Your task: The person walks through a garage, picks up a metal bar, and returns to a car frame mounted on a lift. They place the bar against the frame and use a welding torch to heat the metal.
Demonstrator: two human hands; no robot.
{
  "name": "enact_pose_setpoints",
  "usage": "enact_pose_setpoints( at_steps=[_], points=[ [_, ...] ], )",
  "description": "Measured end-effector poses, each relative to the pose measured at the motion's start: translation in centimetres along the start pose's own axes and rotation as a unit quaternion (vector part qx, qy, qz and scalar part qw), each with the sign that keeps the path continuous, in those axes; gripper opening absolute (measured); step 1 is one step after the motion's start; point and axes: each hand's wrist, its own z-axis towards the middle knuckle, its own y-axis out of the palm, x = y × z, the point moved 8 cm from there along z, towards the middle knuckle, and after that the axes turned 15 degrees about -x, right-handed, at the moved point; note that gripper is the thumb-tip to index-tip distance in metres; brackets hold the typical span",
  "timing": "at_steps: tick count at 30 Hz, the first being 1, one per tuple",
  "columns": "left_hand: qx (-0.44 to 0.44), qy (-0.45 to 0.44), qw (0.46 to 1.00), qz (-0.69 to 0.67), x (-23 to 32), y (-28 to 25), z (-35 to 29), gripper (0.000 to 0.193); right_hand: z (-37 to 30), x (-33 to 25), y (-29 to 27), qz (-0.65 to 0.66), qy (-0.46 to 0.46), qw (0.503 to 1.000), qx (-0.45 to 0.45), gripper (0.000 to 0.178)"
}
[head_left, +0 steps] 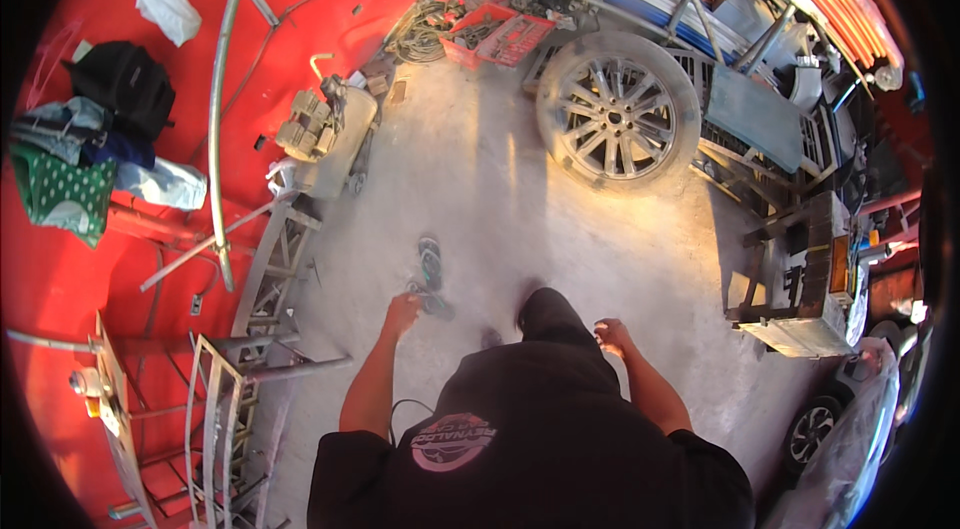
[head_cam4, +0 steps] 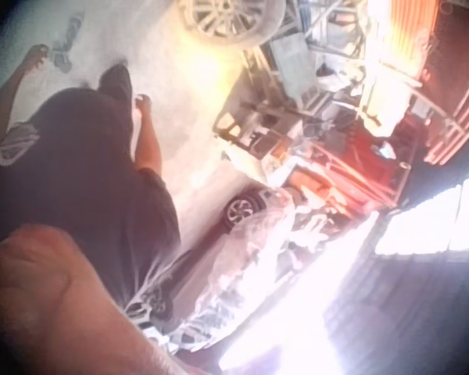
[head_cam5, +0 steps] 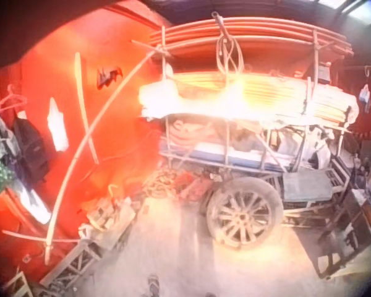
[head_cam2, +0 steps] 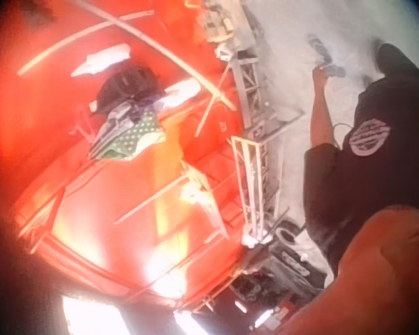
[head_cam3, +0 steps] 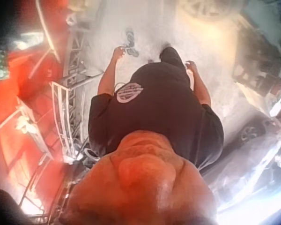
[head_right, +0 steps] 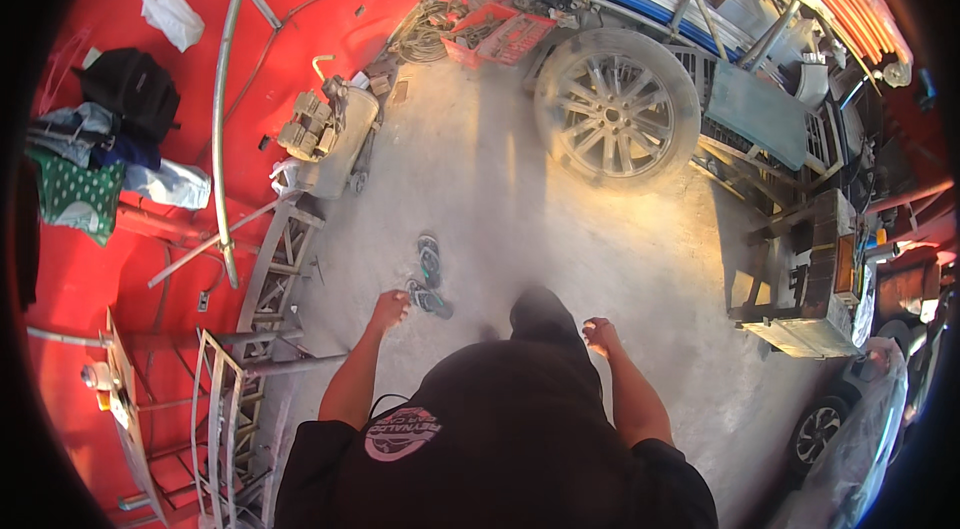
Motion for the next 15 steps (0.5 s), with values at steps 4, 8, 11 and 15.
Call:
enact_pose_setpoints(
  at_steps=[4,8,11,15],
  points=[
    [0.068,0.062,0.996,0.005,13.3,-5.5,11.7,0.023,6.7,-3.9,-6.0,0.014,0.111,0.994,-0.009,0.029],
    [0.048,0.052,0.997,0.040,16.7,-8.0,22.9,0.027,21.7,-6.4,-13.2,-0.082,0.076,0.994,-0.015,0.035],
    [-0.061,0.000,0.983,0.174,15.1,-6.2,29.1,0.029,30.2,-18.1,-22.3,-0.168,0.109,0.968,-0.151,0.037],
    [0.028,0.036,0.986,0.162,29.3,-7.5,31.1,0.030,38.7,-32.3,-38.1,-0.036,-0.023,0.997,0.064,0.038]
  ],
)
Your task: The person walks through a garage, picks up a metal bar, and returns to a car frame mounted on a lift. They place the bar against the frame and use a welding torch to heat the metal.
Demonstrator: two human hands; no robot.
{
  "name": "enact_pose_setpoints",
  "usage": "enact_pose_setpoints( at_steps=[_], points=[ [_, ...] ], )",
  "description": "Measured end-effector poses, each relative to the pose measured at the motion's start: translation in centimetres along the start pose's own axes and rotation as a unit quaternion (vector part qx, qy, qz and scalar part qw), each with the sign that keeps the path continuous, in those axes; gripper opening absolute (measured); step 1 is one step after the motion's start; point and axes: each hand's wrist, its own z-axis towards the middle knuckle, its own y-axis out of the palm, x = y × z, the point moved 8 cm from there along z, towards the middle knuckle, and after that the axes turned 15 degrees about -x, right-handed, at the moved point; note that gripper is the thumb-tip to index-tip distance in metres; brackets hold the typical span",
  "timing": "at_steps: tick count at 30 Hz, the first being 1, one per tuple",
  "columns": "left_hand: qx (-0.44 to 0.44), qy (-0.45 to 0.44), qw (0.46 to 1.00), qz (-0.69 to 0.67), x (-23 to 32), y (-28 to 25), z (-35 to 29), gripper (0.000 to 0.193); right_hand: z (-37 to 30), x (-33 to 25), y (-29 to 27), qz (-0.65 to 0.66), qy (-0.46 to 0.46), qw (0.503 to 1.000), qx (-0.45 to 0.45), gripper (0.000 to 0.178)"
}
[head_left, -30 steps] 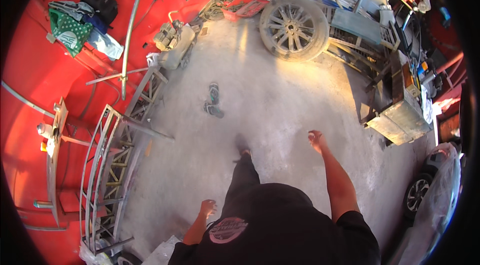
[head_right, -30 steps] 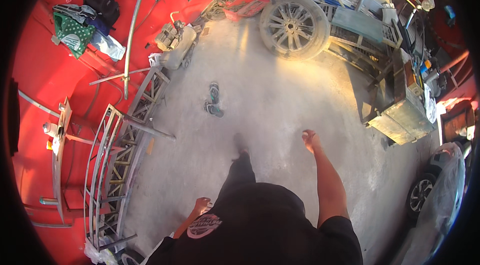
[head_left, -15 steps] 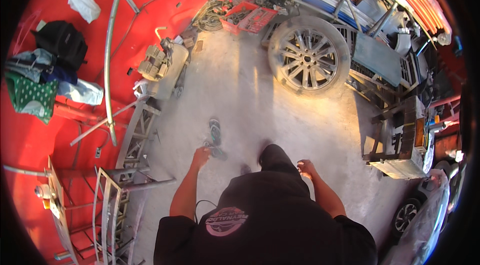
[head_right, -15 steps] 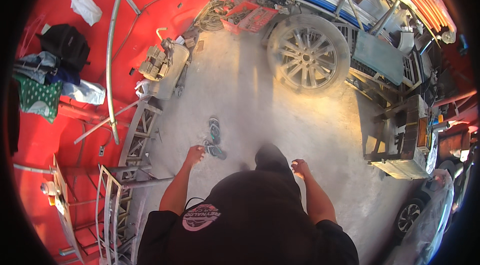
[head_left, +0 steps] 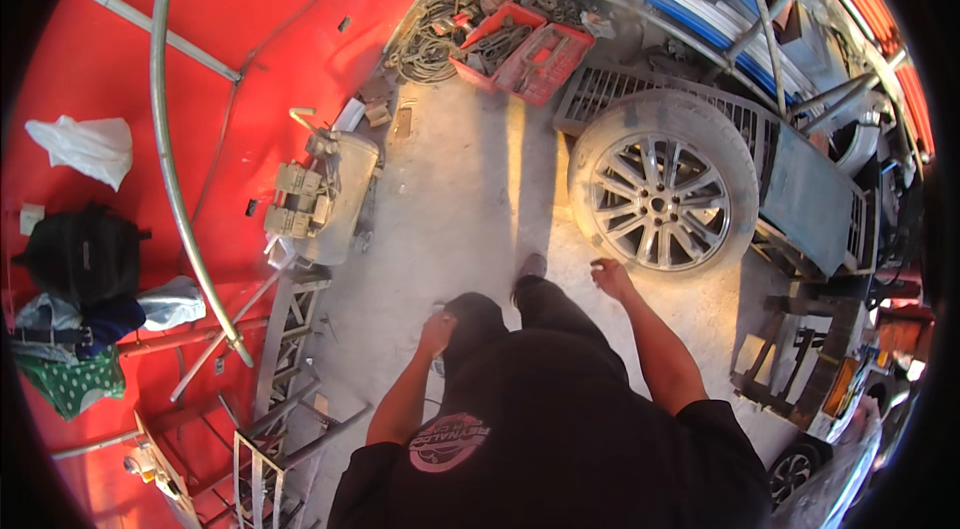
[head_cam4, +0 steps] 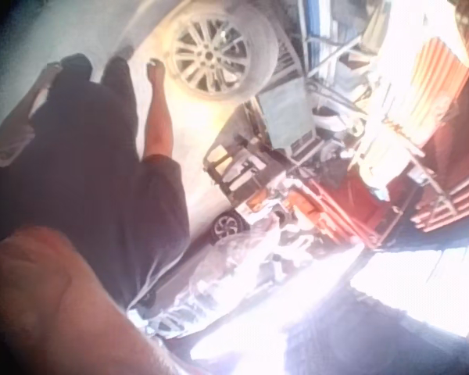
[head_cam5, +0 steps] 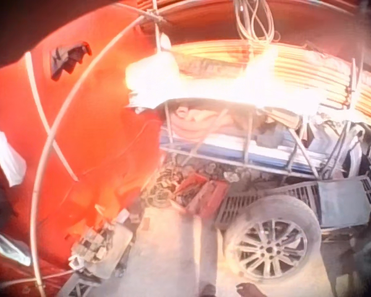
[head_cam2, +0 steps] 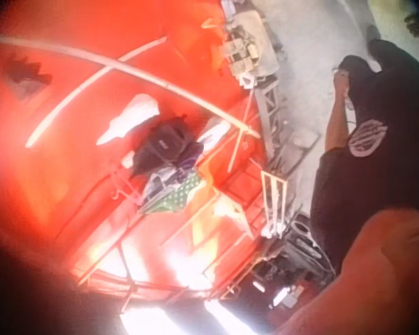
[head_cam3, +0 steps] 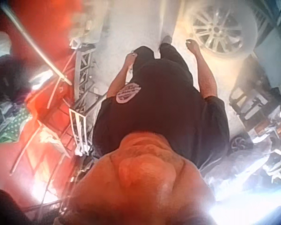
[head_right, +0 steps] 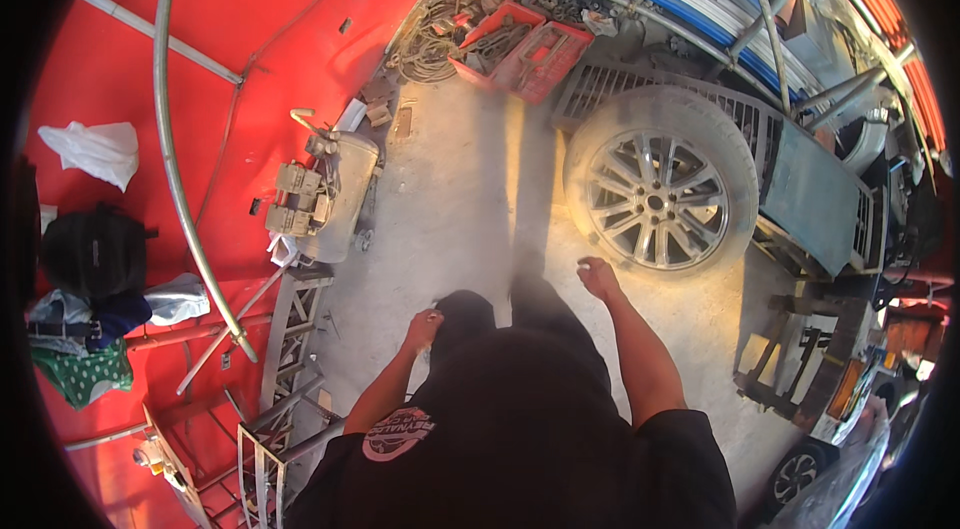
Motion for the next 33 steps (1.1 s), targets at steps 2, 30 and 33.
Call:
enact_pose_setpoints(
  at_steps=[2,30,33],
  points=[
    [0.047,-0.019,0.998,-0.024,3.0,-4.1,4.0,0.032,2.4,-12.4,-6.1,0.137,-0.104,0.985,0.002,0.037],
    [-0.070,0.058,0.961,0.262,30.5,-9.6,105.9,0.059,1.1,-19.6,33.2,0.544,0.555,0.626,-0.067,0.034],
    [-0.070,0.056,0.971,0.223,30.9,-7.8,107.6,0.049,3.2,-22.3,33.7,0.574,0.567,0.590,-0.036,0.035]
  ],
)
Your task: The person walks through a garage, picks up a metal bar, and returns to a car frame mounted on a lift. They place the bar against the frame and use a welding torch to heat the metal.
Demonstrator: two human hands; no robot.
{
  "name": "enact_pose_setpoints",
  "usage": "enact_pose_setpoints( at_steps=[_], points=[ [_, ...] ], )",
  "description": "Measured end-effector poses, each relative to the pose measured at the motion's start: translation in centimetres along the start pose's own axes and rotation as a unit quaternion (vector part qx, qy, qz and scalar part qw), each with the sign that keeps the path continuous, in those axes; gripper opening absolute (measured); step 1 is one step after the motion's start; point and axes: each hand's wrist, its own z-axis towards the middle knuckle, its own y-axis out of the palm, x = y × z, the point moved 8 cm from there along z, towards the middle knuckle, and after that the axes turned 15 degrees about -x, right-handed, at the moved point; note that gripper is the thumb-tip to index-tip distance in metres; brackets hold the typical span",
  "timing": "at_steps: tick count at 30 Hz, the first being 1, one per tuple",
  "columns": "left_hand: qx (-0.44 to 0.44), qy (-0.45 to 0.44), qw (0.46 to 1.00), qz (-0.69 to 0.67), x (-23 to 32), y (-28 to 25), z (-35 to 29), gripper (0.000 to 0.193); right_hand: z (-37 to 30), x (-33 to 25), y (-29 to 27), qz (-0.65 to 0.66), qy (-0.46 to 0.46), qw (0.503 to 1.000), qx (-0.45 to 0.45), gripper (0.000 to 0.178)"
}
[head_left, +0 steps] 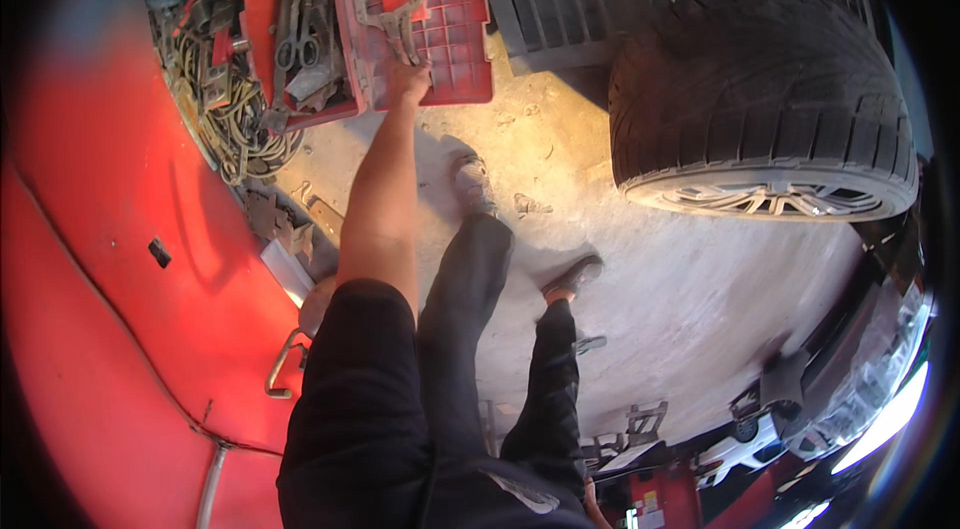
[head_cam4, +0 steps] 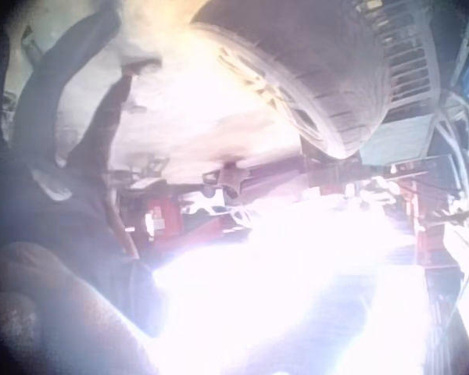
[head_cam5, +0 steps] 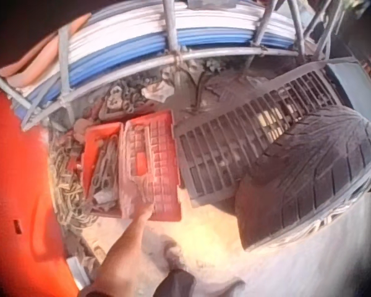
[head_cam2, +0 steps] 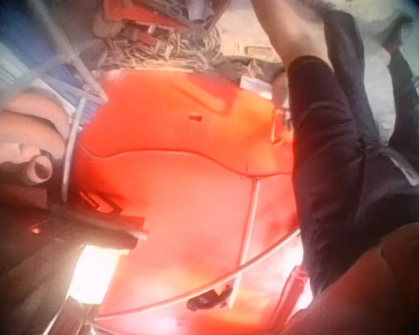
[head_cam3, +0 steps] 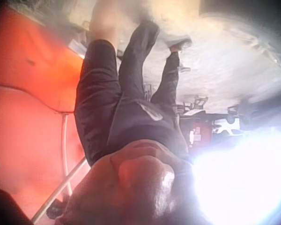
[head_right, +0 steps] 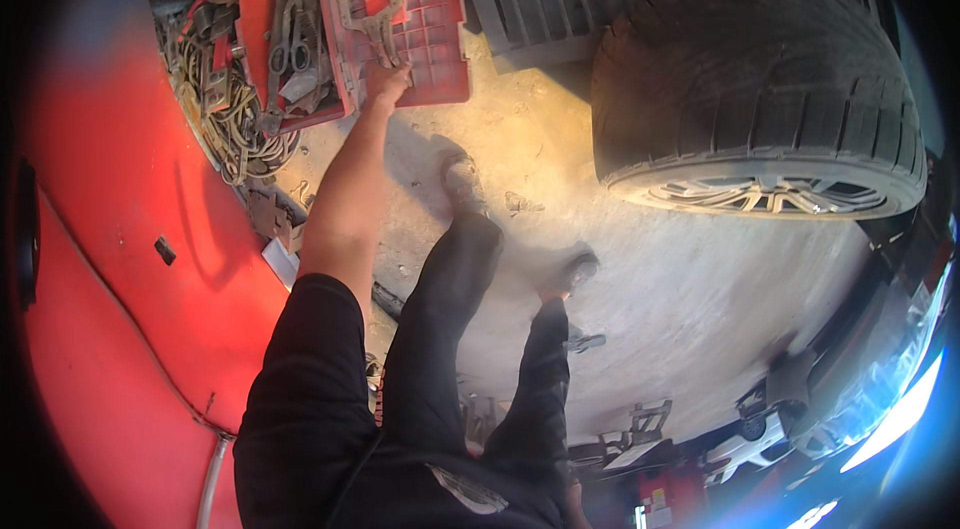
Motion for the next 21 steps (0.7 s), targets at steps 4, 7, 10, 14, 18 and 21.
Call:
enact_pose_setpoints(
  at_steps=[4,7,10,14,18,21],
  points=[
    [-0.194,-0.075,0.969,-0.129,6.4,0.4,-1.8,0.036,0.1,3.7,4.9,0.074,0.014,0.997,-0.012,0.037],
    [-0.214,-0.065,0.944,-0.244,7.7,-2.8,-4.4,0.029,1.6,8.0,5.7,0.087,0.018,0.995,-0.033,0.039],
    [-0.214,-0.061,0.903,-0.368,11.4,-5.1,-7.8,0.025,5.0,11.5,6.9,0.144,-0.038,0.988,-0.039,0.041],
    [-0.215,-0.057,0.861,-0.458,19.2,-7.5,-19.3,0.021,4.1,7.7,9.4,0.214,-0.055,0.975,0.004,0.049],
    [-0.287,-0.078,0.863,-0.409,16.9,-7.0,-35.5,0.021,-2.3,-3.2,6.5,-0.046,-0.226,0.967,0.111,0.030],
    [-0.315,-0.147,0.885,-0.309,13.2,-5.2,-48.3,0.021,-6.2,-6.5,2.5,0.069,-0.276,0.947,0.149,0.031]
  ],
)
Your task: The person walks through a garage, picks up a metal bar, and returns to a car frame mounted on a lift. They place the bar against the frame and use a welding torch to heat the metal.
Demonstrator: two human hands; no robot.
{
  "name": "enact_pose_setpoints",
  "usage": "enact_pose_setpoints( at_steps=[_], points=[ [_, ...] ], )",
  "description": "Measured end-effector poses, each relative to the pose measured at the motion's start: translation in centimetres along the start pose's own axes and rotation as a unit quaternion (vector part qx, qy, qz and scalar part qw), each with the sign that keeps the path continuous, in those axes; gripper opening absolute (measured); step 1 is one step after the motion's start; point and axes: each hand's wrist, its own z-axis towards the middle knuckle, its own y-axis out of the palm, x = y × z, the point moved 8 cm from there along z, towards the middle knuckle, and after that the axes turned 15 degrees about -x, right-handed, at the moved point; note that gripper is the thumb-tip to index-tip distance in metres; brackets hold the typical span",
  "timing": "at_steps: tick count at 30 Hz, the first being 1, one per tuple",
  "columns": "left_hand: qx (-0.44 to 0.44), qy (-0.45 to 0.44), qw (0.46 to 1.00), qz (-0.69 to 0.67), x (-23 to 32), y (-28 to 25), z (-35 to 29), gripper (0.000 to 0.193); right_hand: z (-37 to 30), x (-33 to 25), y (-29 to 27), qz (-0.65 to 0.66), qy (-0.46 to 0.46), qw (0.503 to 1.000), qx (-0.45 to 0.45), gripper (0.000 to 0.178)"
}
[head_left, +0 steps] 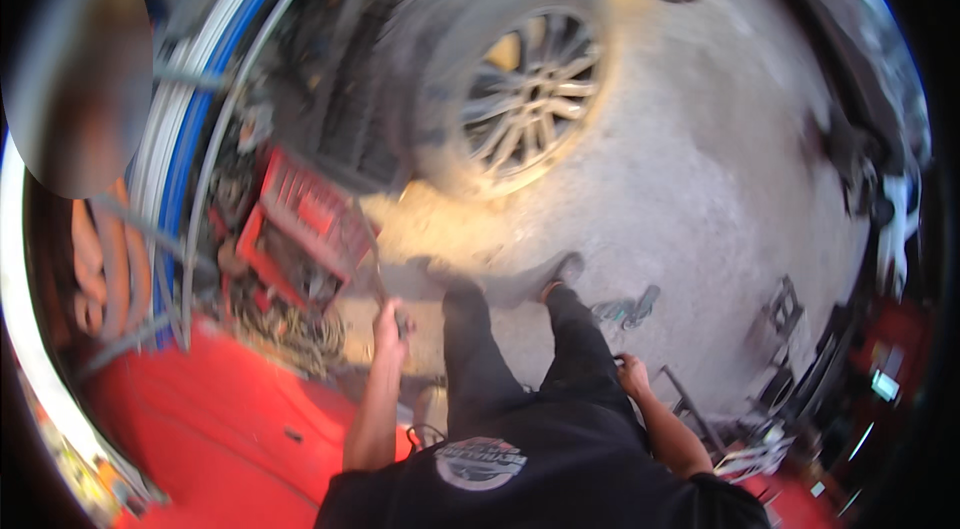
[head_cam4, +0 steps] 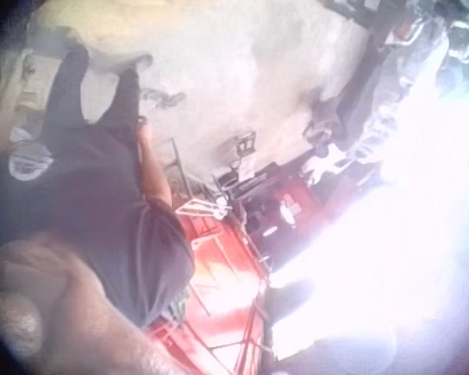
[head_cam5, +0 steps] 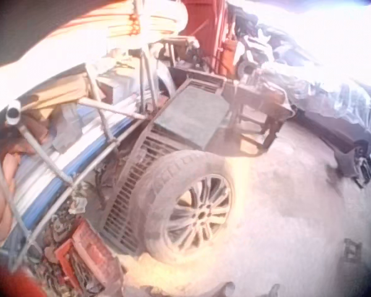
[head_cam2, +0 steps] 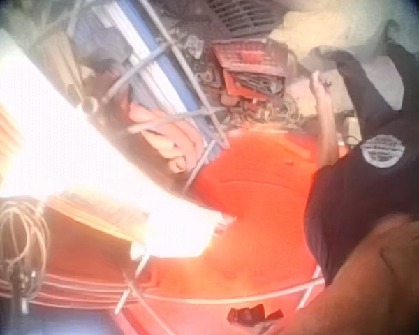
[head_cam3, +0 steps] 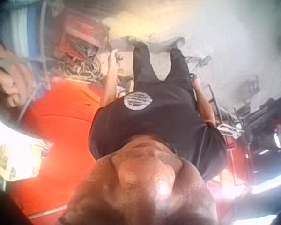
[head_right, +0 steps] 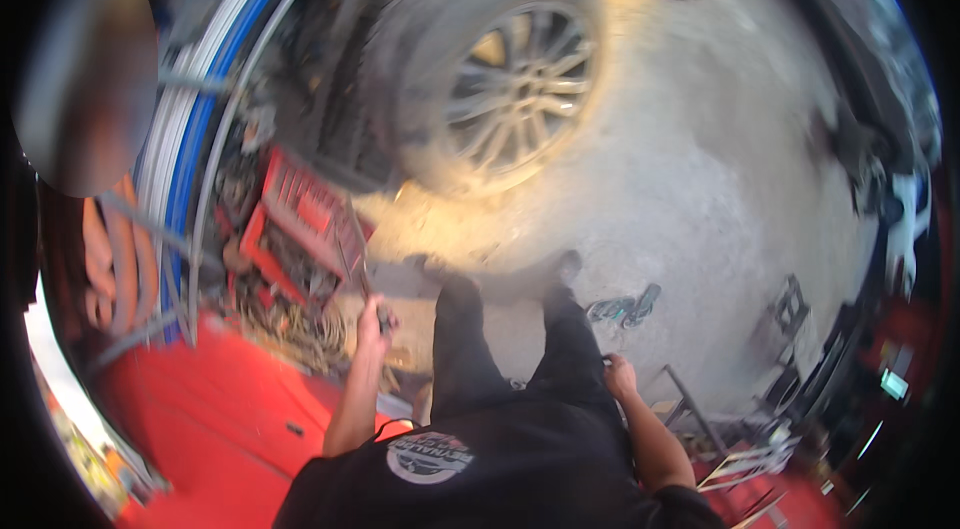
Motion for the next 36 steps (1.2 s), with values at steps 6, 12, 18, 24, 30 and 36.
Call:
enact_pose_setpoints(
  at_steps=[6,12,18,24,30,36],
  points=[
    [-0.127,-0.195,0.944,0.236,-13.4,18.7,-11.5,0.020,0.8,-7.6,-8.0,0.205,-0.208,0.954,-0.059,0.051],
    [-0.371,-0.089,0.713,0.588,-22.5,47.6,-17.6,0.021,-1.3,1.7,-22.9,0.703,-0.250,0.665,-0.030,0.082],
    [-0.507,0.012,0.566,0.650,-28.3,68.4,-24.8,0.025,-10.2,15.5,-43.1,0.810,-0.427,0.365,0.167,0.063],
    [-0.654,0.033,0.453,0.605,-38.5,82.3,-25.6,0.032,-20.4,24.1,-57.1,0.755,-0.483,0.309,0.317,0.043],
    [-0.682,-0.173,0.500,0.505,-45.5,95.9,-28.4,0.040,-23.8,27.0,-71.5,0.690,-0.454,0.375,0.420,0.022],
    [-0.760,-0.117,0.430,0.473,-51.1,112.9,-31.6,0.038,-29.4,36.1,-82.4,0.664,-0.469,0.340,0.474,0.023]
  ],
)
